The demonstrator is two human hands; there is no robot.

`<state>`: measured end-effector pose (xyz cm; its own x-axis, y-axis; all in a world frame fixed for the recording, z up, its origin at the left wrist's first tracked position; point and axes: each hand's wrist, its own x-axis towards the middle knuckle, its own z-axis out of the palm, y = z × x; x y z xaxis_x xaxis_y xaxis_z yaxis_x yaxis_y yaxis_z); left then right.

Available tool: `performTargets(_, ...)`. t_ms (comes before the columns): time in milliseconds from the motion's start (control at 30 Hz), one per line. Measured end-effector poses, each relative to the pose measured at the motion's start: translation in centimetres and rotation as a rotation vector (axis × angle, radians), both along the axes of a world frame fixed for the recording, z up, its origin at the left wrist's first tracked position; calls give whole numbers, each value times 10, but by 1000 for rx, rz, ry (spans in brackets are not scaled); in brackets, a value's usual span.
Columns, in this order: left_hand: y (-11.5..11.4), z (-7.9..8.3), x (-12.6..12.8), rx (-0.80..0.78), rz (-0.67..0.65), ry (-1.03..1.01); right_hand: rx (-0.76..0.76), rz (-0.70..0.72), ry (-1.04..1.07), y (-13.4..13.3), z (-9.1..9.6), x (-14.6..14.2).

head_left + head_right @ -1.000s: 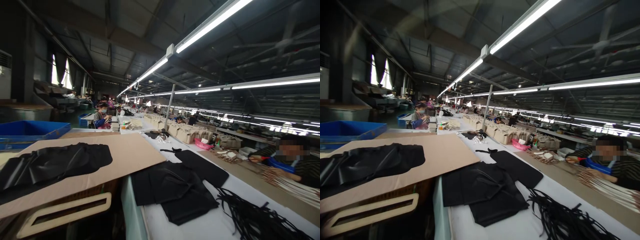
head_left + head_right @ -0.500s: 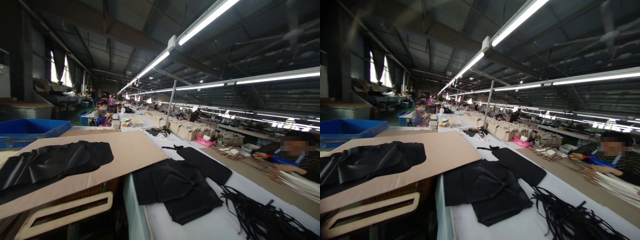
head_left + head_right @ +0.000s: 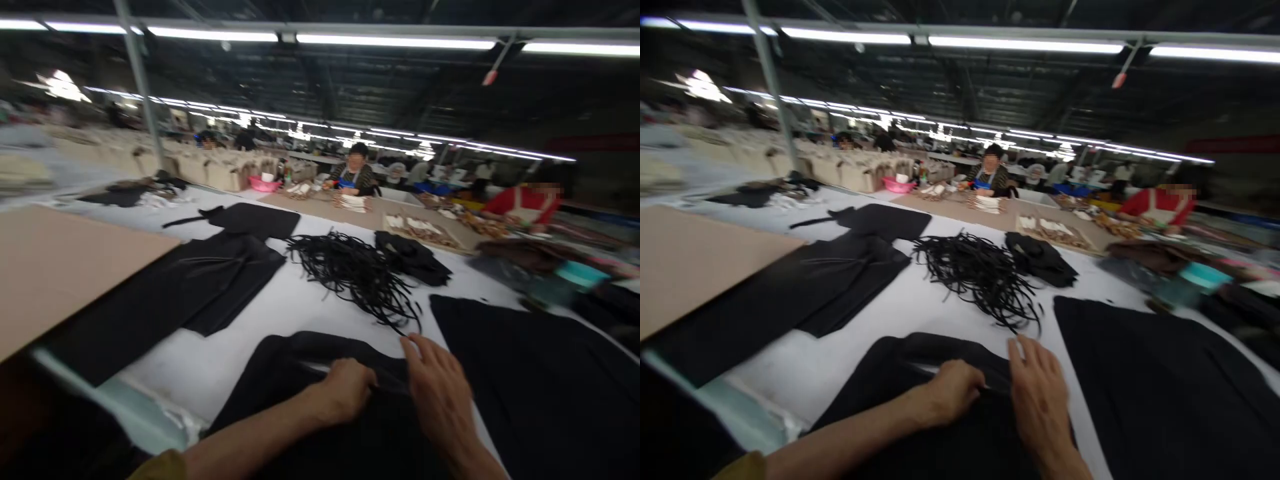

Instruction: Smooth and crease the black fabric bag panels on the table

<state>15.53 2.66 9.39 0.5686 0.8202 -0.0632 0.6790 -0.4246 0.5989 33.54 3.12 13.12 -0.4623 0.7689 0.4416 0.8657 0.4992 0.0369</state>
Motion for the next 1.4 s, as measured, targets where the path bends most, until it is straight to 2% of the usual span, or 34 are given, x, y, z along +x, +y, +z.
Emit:
performTargets(100,13,-10,4,-18,33,-40,-369,46,202,-11,-2,-10)
performTargets(200,19,-12,-2,-46,25,-97,-561,7,363,-12,-6,-13)
performTargets(300,22,-11,-5,-76,17,-148,-678,44,327,-12,-10,-6)
performTargets(433,26,-8,-3,-102,-4,-200,-614,14,132,-7,-17,-3)
performTargets(567,27,3,-5,-96,1,-236,-580,-36,4,-2,-27,-4)
performTargets(633,27,10,-15,-75,19,-234,-560,-53,-21,-2,-29,-4)
performTargets(733,25,16,-41,-9,76,-172,-506,-97,-65,-7,-29,-6)
performTargets(867,18,8,-83,82,139,34,-371,-112,-185,-18,-30,-14)
performTargets(967,10,-4,-101,134,145,153,-241,-66,-274,-25,-34,-17)
performTargets(1100,4,-12,-103,194,156,218,-140,82,-294,-30,-38,-9)
performTargets(1167,3,-13,-102,207,164,221,-117,191,-306,-32,-38,-2)
performTargets(1233,2,-13,-100,213,174,206,-116,240,-309,-34,-37,3)
performTargets(1400,6,-10,-102,204,254,102,-227,37,-238,-30,-36,-4)
